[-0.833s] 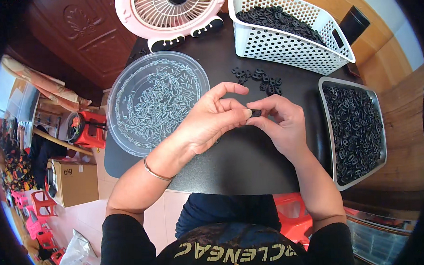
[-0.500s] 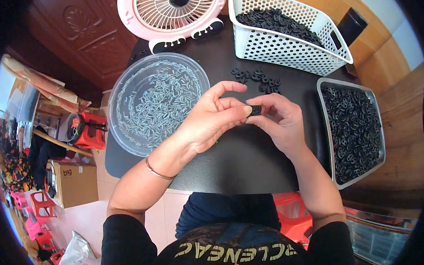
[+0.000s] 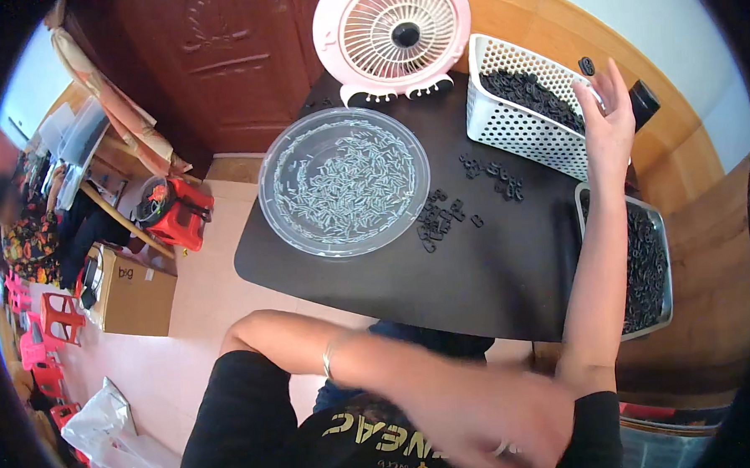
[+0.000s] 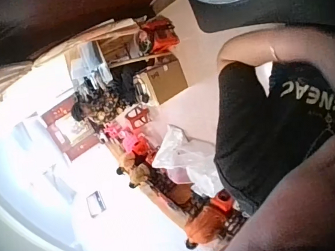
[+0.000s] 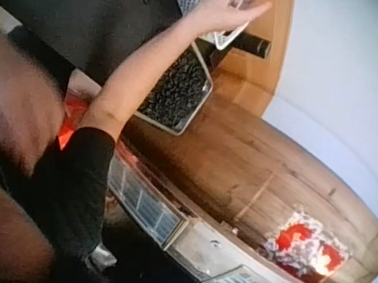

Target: The person sits at a table and assembles small hardware components by hand. They pick up black plastic fasteners and silver screws, insert the screws into the fasteners, and place the assembled units into a clear plastic container.

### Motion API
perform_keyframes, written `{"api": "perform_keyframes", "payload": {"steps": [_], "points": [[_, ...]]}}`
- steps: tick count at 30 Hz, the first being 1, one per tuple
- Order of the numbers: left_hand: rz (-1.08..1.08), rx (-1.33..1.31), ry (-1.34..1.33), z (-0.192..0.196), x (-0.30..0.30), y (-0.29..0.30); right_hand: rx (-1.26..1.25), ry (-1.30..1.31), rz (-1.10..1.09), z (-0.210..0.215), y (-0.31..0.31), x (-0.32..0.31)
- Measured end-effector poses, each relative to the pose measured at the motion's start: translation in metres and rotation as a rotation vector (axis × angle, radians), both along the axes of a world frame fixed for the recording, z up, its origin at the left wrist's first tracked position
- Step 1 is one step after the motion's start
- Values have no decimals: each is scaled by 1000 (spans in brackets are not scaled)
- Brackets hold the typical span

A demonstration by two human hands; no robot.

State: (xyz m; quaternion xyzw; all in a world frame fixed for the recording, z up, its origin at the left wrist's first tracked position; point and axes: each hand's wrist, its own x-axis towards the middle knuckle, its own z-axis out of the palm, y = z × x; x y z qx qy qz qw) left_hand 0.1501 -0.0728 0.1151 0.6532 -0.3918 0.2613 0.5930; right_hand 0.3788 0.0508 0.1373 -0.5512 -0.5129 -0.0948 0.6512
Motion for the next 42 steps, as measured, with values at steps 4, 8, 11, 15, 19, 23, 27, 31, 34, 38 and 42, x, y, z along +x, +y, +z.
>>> {"api": "perform_keyframes", "payload": {"steps": [4,8,11,15,19,23,27,31,34,38,42], "points": [[-172,-88,-172,-7,-3,-46,-91,48,-51,2,-20,-26],[-48,-4,-213,8,-14,-56,-182,56,147,-35,-60,-41],[98,-34,-290,8,-12,-80,-256,132,235,-61,-82,-54],[218,130,-385,2,2,-107,-407,116,373,-90,-83,-60],[418,345,-386,17,-6,-103,-456,-53,438,-77,-74,-89],[405,289,-349,18,-18,-94,-486,-195,506,-72,-60,-112],[366,212,-391,8,-26,-84,-514,-345,583,-66,-38,-136],[525,200,-550,6,-30,-74,-482,-481,703,-71,1,-160],[798,81,-720,-21,-6,-112,-441,-585,797,-77,28,-185],[773,236,-596,-1,-40,-74,-467,-670,775,-87,55,-202],[1023,240,-747,-17,-18,-87,-531,-691,636,-93,77,-203]]}}
